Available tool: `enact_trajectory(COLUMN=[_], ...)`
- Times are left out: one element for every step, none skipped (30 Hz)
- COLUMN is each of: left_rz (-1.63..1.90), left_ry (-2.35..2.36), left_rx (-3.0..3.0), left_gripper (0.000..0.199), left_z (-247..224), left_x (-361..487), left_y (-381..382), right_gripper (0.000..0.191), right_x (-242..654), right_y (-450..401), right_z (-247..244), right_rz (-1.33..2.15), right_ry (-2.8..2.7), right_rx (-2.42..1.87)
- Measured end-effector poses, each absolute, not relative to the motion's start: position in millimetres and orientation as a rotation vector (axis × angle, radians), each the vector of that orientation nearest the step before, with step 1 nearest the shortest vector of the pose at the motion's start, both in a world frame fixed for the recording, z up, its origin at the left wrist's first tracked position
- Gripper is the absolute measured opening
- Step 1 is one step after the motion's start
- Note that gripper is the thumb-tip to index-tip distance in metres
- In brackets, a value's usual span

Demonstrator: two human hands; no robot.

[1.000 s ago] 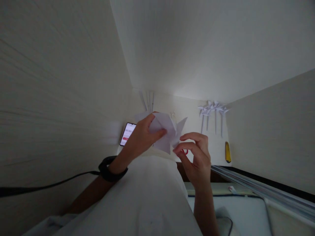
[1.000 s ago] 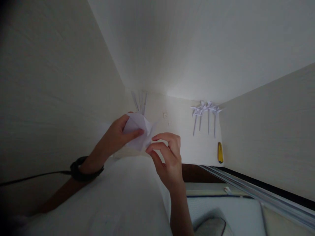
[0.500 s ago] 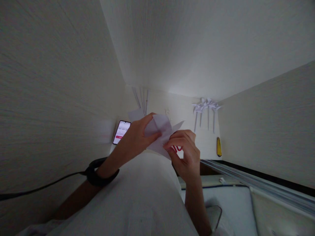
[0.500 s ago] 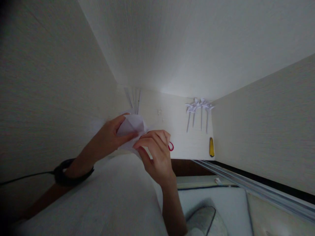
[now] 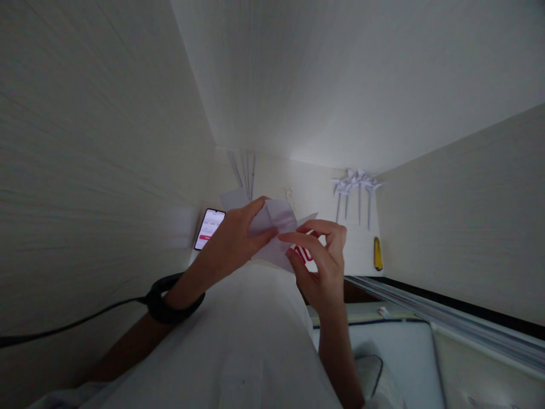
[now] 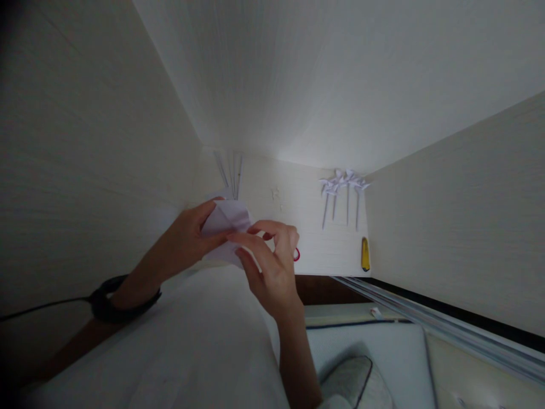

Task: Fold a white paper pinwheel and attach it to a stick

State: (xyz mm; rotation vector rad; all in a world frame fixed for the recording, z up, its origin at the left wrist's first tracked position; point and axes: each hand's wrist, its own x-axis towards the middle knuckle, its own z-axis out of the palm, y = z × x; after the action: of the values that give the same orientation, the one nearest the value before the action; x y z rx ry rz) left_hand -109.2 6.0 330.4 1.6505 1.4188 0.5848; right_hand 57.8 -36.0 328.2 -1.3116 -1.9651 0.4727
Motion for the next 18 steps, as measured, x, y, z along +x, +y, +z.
enact_trajectory(left_rz=[0.589, 0.598, 0.604, 0.606, 0.604, 0.596, 0.579, 0.562, 0.549, 0.542, 0.540, 0.542, 0.546, 0.551, 0.555, 0.560, 0.561, 0.560], left_ry=[1.411, 1.404, 1.400, 1.402, 1.412, 1.430, 1.450, 1.466, 1.473, 1.474, 1.472, 1.469, 1.469, 1.468, 1.468, 1.467, 1.460, 1.446], left_rx=[1.650, 1.650, 1.652, 1.656, 1.664, 1.670, 1.671, 1.670, 1.669, 1.665, 1.660, 1.655, 1.651, 1.649, 1.648, 1.648, 1.648, 1.646], left_gripper=[0.017, 0.017, 0.017, 0.017, 0.016, 0.015, 0.015, 0.015, 0.015, 0.015, 0.015, 0.016, 0.016, 0.017, 0.018, 0.018, 0.017, 0.017], left_z=[330.2, 330.1, 330.1, 330.2, 330.3, 330.6, 330.9, 331.2, 331.6, 331.9, 332.2, 332.4, 332.5, 332.5, 332.5, 332.5, 332.5, 332.4], left_x=[-109.1, -109.1, -109.1, -109.2, -109.2, -109.2, -109.3, -109.3, -109.3, -109.3, -109.3, -109.3, -109.3, -109.3, -109.3, -109.3, -109.4, -109.4], left_y=[5.7, 5.4, 5.2, 5.2, 5.2, 5.3, 5.5, 5.6, 5.8, 5.8, 5.8, 5.7, 5.6, 5.4, 5.3, 5.2, 5.2, 5.3], right_gripper=[0.022, 0.020, 0.017, 0.015, 0.014, 0.013, 0.012, 0.010, 0.009, 0.008, 0.007, 0.005, 0.004, 0.004, 0.004, 0.004, 0.003, 0.003], right_x=[58.7, 59.5, 60.2, 60.7, 60.9, 60.9, 60.8, 60.6, 60.3, 60.1, 59.9, 59.8, 59.8, 59.8, 59.8, 59.7, 59.6, 59.5], right_y=[-35.8, -35.5, -35.1, -34.7, -34.4, -34.3, -34.2, -34.3, -34.4, -34.6, -34.7, -34.8, -34.9, -34.9, -34.9, -34.9, -34.9, -34.8], right_z=[328.1, 328.1, 328.1, 328.1, 328.1, 328.1, 328.3, 328.5, 328.9, 329.4, 330.0, 330.5, 330.9, 331.1, 331.1, 330.8, 330.3, 329.6], right_rz=[0.474, 0.474, 0.472, 0.468, 0.465, 0.465, 0.471, 0.479, 0.491, 0.504, 0.513, 0.516, 0.513, 0.507, 0.499, 0.489, 0.480, 0.471], right_ry=[-1.965, -1.975, -1.987, -1.997, -2.008, -2.012, -2.010, -2.004, -1.997, -1.993, -1.990, -1.991, -1.995, -2.002, -2.009, -2.015, -2.018, -2.013], right_rx=[-1.307, -1.296, -1.285, -1.277, -1.267, -1.259, -1.256, -1.256, -1.255, -1.251, -1.247, -1.246, -1.248, -1.250, -1.254, -1.258, -1.263, -1.273])
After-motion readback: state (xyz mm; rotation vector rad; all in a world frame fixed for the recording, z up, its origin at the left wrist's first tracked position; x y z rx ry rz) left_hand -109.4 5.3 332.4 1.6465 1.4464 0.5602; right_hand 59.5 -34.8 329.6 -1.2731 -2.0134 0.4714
